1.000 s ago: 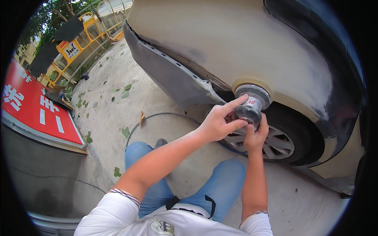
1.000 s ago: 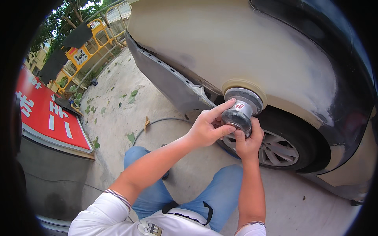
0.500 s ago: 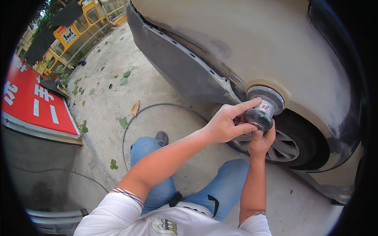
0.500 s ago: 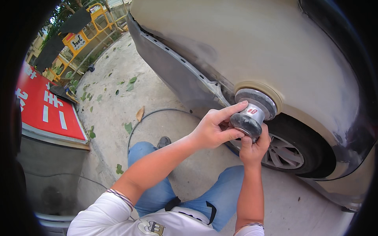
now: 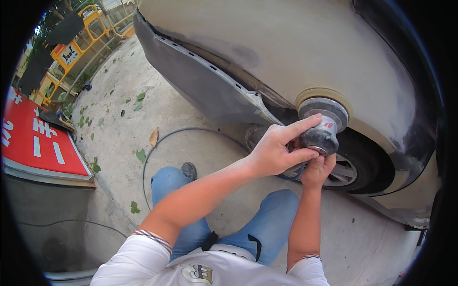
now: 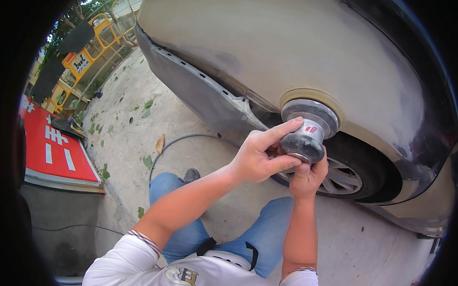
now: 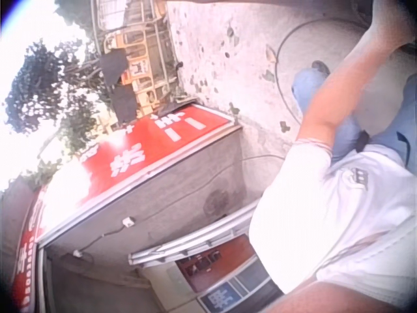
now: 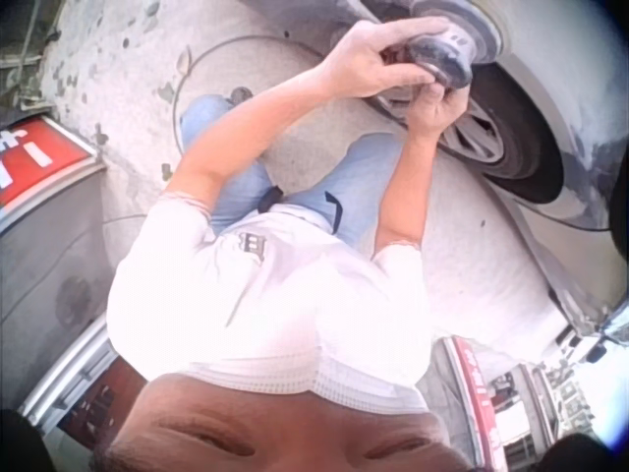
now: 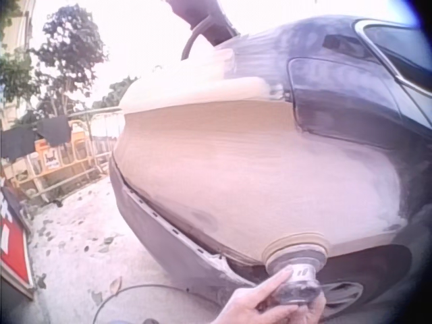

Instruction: The person uses a pneumatic orbital sander to smooth a beige filler patch on the rear quarter panel of a black car. They repeatedly sand the area and periodically pause to wipe away dust and feel the surface with their hand to check smoothness.

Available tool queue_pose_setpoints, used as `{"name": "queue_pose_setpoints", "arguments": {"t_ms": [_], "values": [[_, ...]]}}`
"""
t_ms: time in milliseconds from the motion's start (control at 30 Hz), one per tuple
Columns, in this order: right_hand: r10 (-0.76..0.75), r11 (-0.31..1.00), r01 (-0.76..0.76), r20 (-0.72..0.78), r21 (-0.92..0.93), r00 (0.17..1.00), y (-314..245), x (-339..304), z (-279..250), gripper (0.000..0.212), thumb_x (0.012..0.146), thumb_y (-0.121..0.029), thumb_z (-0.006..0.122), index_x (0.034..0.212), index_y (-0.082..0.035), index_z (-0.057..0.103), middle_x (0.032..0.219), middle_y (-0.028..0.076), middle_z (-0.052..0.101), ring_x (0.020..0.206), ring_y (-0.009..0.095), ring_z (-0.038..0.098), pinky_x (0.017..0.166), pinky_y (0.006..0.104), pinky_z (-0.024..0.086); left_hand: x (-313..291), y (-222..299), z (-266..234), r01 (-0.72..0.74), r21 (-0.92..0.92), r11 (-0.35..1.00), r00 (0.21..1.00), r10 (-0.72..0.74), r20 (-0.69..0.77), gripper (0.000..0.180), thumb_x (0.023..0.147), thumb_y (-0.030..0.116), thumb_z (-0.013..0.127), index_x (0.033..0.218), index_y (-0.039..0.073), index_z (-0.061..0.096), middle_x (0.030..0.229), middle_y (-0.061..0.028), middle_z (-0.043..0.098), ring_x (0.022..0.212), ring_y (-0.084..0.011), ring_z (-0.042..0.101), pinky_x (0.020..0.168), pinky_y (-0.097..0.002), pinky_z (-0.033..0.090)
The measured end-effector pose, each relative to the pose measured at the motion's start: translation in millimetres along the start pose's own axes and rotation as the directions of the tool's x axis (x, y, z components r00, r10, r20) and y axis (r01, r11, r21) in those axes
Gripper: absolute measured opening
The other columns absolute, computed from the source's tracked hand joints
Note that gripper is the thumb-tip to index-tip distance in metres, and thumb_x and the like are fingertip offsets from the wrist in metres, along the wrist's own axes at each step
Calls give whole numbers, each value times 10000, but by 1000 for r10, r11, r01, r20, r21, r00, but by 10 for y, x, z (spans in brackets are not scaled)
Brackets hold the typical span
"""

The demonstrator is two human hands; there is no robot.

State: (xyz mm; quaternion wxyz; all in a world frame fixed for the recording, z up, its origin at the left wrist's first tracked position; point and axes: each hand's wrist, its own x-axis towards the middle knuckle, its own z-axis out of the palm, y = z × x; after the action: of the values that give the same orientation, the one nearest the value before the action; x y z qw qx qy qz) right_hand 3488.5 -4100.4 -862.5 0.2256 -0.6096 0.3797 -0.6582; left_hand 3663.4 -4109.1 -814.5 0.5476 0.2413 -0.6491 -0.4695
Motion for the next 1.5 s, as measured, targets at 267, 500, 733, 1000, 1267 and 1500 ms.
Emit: {"name": "queue_pose_setpoints", "arguments": {"t_ms": [267, 500, 733, 1000, 1267, 1500], "values": [[53, 998, -55, 53, 33, 997, 73, -93, -47, 788, 1012, -732, 647, 1237, 22, 667, 1136, 96, 764, 992, 193, 731, 873, 359, 580, -122, -104, 37, 60, -43, 997, 998, -61, -19, 757, 928, 26, 845, 1620, 69, 541, 1083, -109, 801, 922, -118, 728, 856, -307, 602], [68, 996, -60, 138, -60, 988, -61, -28, 116, 731, 1028, -717, 639, 1155, 2, 668, 1036, 90, 750, 954, 165, 688, 848, 335, 543, -229, -117, -96, 157, -157, 975, 980, -174, -101, 827, 952, 23, 834, 1681, 69, 447, 1228, -107, 769, 1074, -130, 722, 982, -325, 592], [87, 995, -77, 143, -71, 986, -23, -87, 68, 738, 1041, -707, 623, 1206, 9, 690, 1081, 91, 754, 984, 200, 723, 875, 356, 557, -152, -66, -90, 235, -43, 971, 971, -237, -36, 791, 951, 22, 838, 1660, 83, 491, 1196, -86, 772, 1030, -108, 699, 942, -310, 584], [-7, 995, 26, 193, -100, 981, -8, -26, 435, 707, 1017, -684, 665, 1202, -2, 667, 1124, 187, 694, 1021, 392, 671, 916, 468, 525, -313, -195, -447, 125, -176, 976, 982, -147, -118, 794, 960, 19, 819, 1670, 74, 468, 1173, -99, 779, 1031, -127, 728, 953, -325, 614], [120, 992, -124, 108, 34, 987, -185, 50, 75, 765, 1028, -721, 631, 1241, 13, 684, 1136, 112, 750, 1049, 212, 707, 915, 371, 549, -18, 69, -72, 61, -78, 995, 998, -62, -4, 844, 948, 86, 879, 1674, 41, 450, 1234, -101, 757, 1094, -119, 703, 938, -309, 599], [164, 970, -149, -63, 194, 984, -284, 154, -421, 903, 1044, -803, 481, 1316, 42, 649, 1278, 140, 723, 1113, 238, 716, 969, 392, 583, 423, 312, 509, -73, 190, 979, 993, 53, 109, 782, 905, 61, 881, 1612, 51, 546, 955, -80, 790, 817, -75, 694, 765, -256, 575]]}}
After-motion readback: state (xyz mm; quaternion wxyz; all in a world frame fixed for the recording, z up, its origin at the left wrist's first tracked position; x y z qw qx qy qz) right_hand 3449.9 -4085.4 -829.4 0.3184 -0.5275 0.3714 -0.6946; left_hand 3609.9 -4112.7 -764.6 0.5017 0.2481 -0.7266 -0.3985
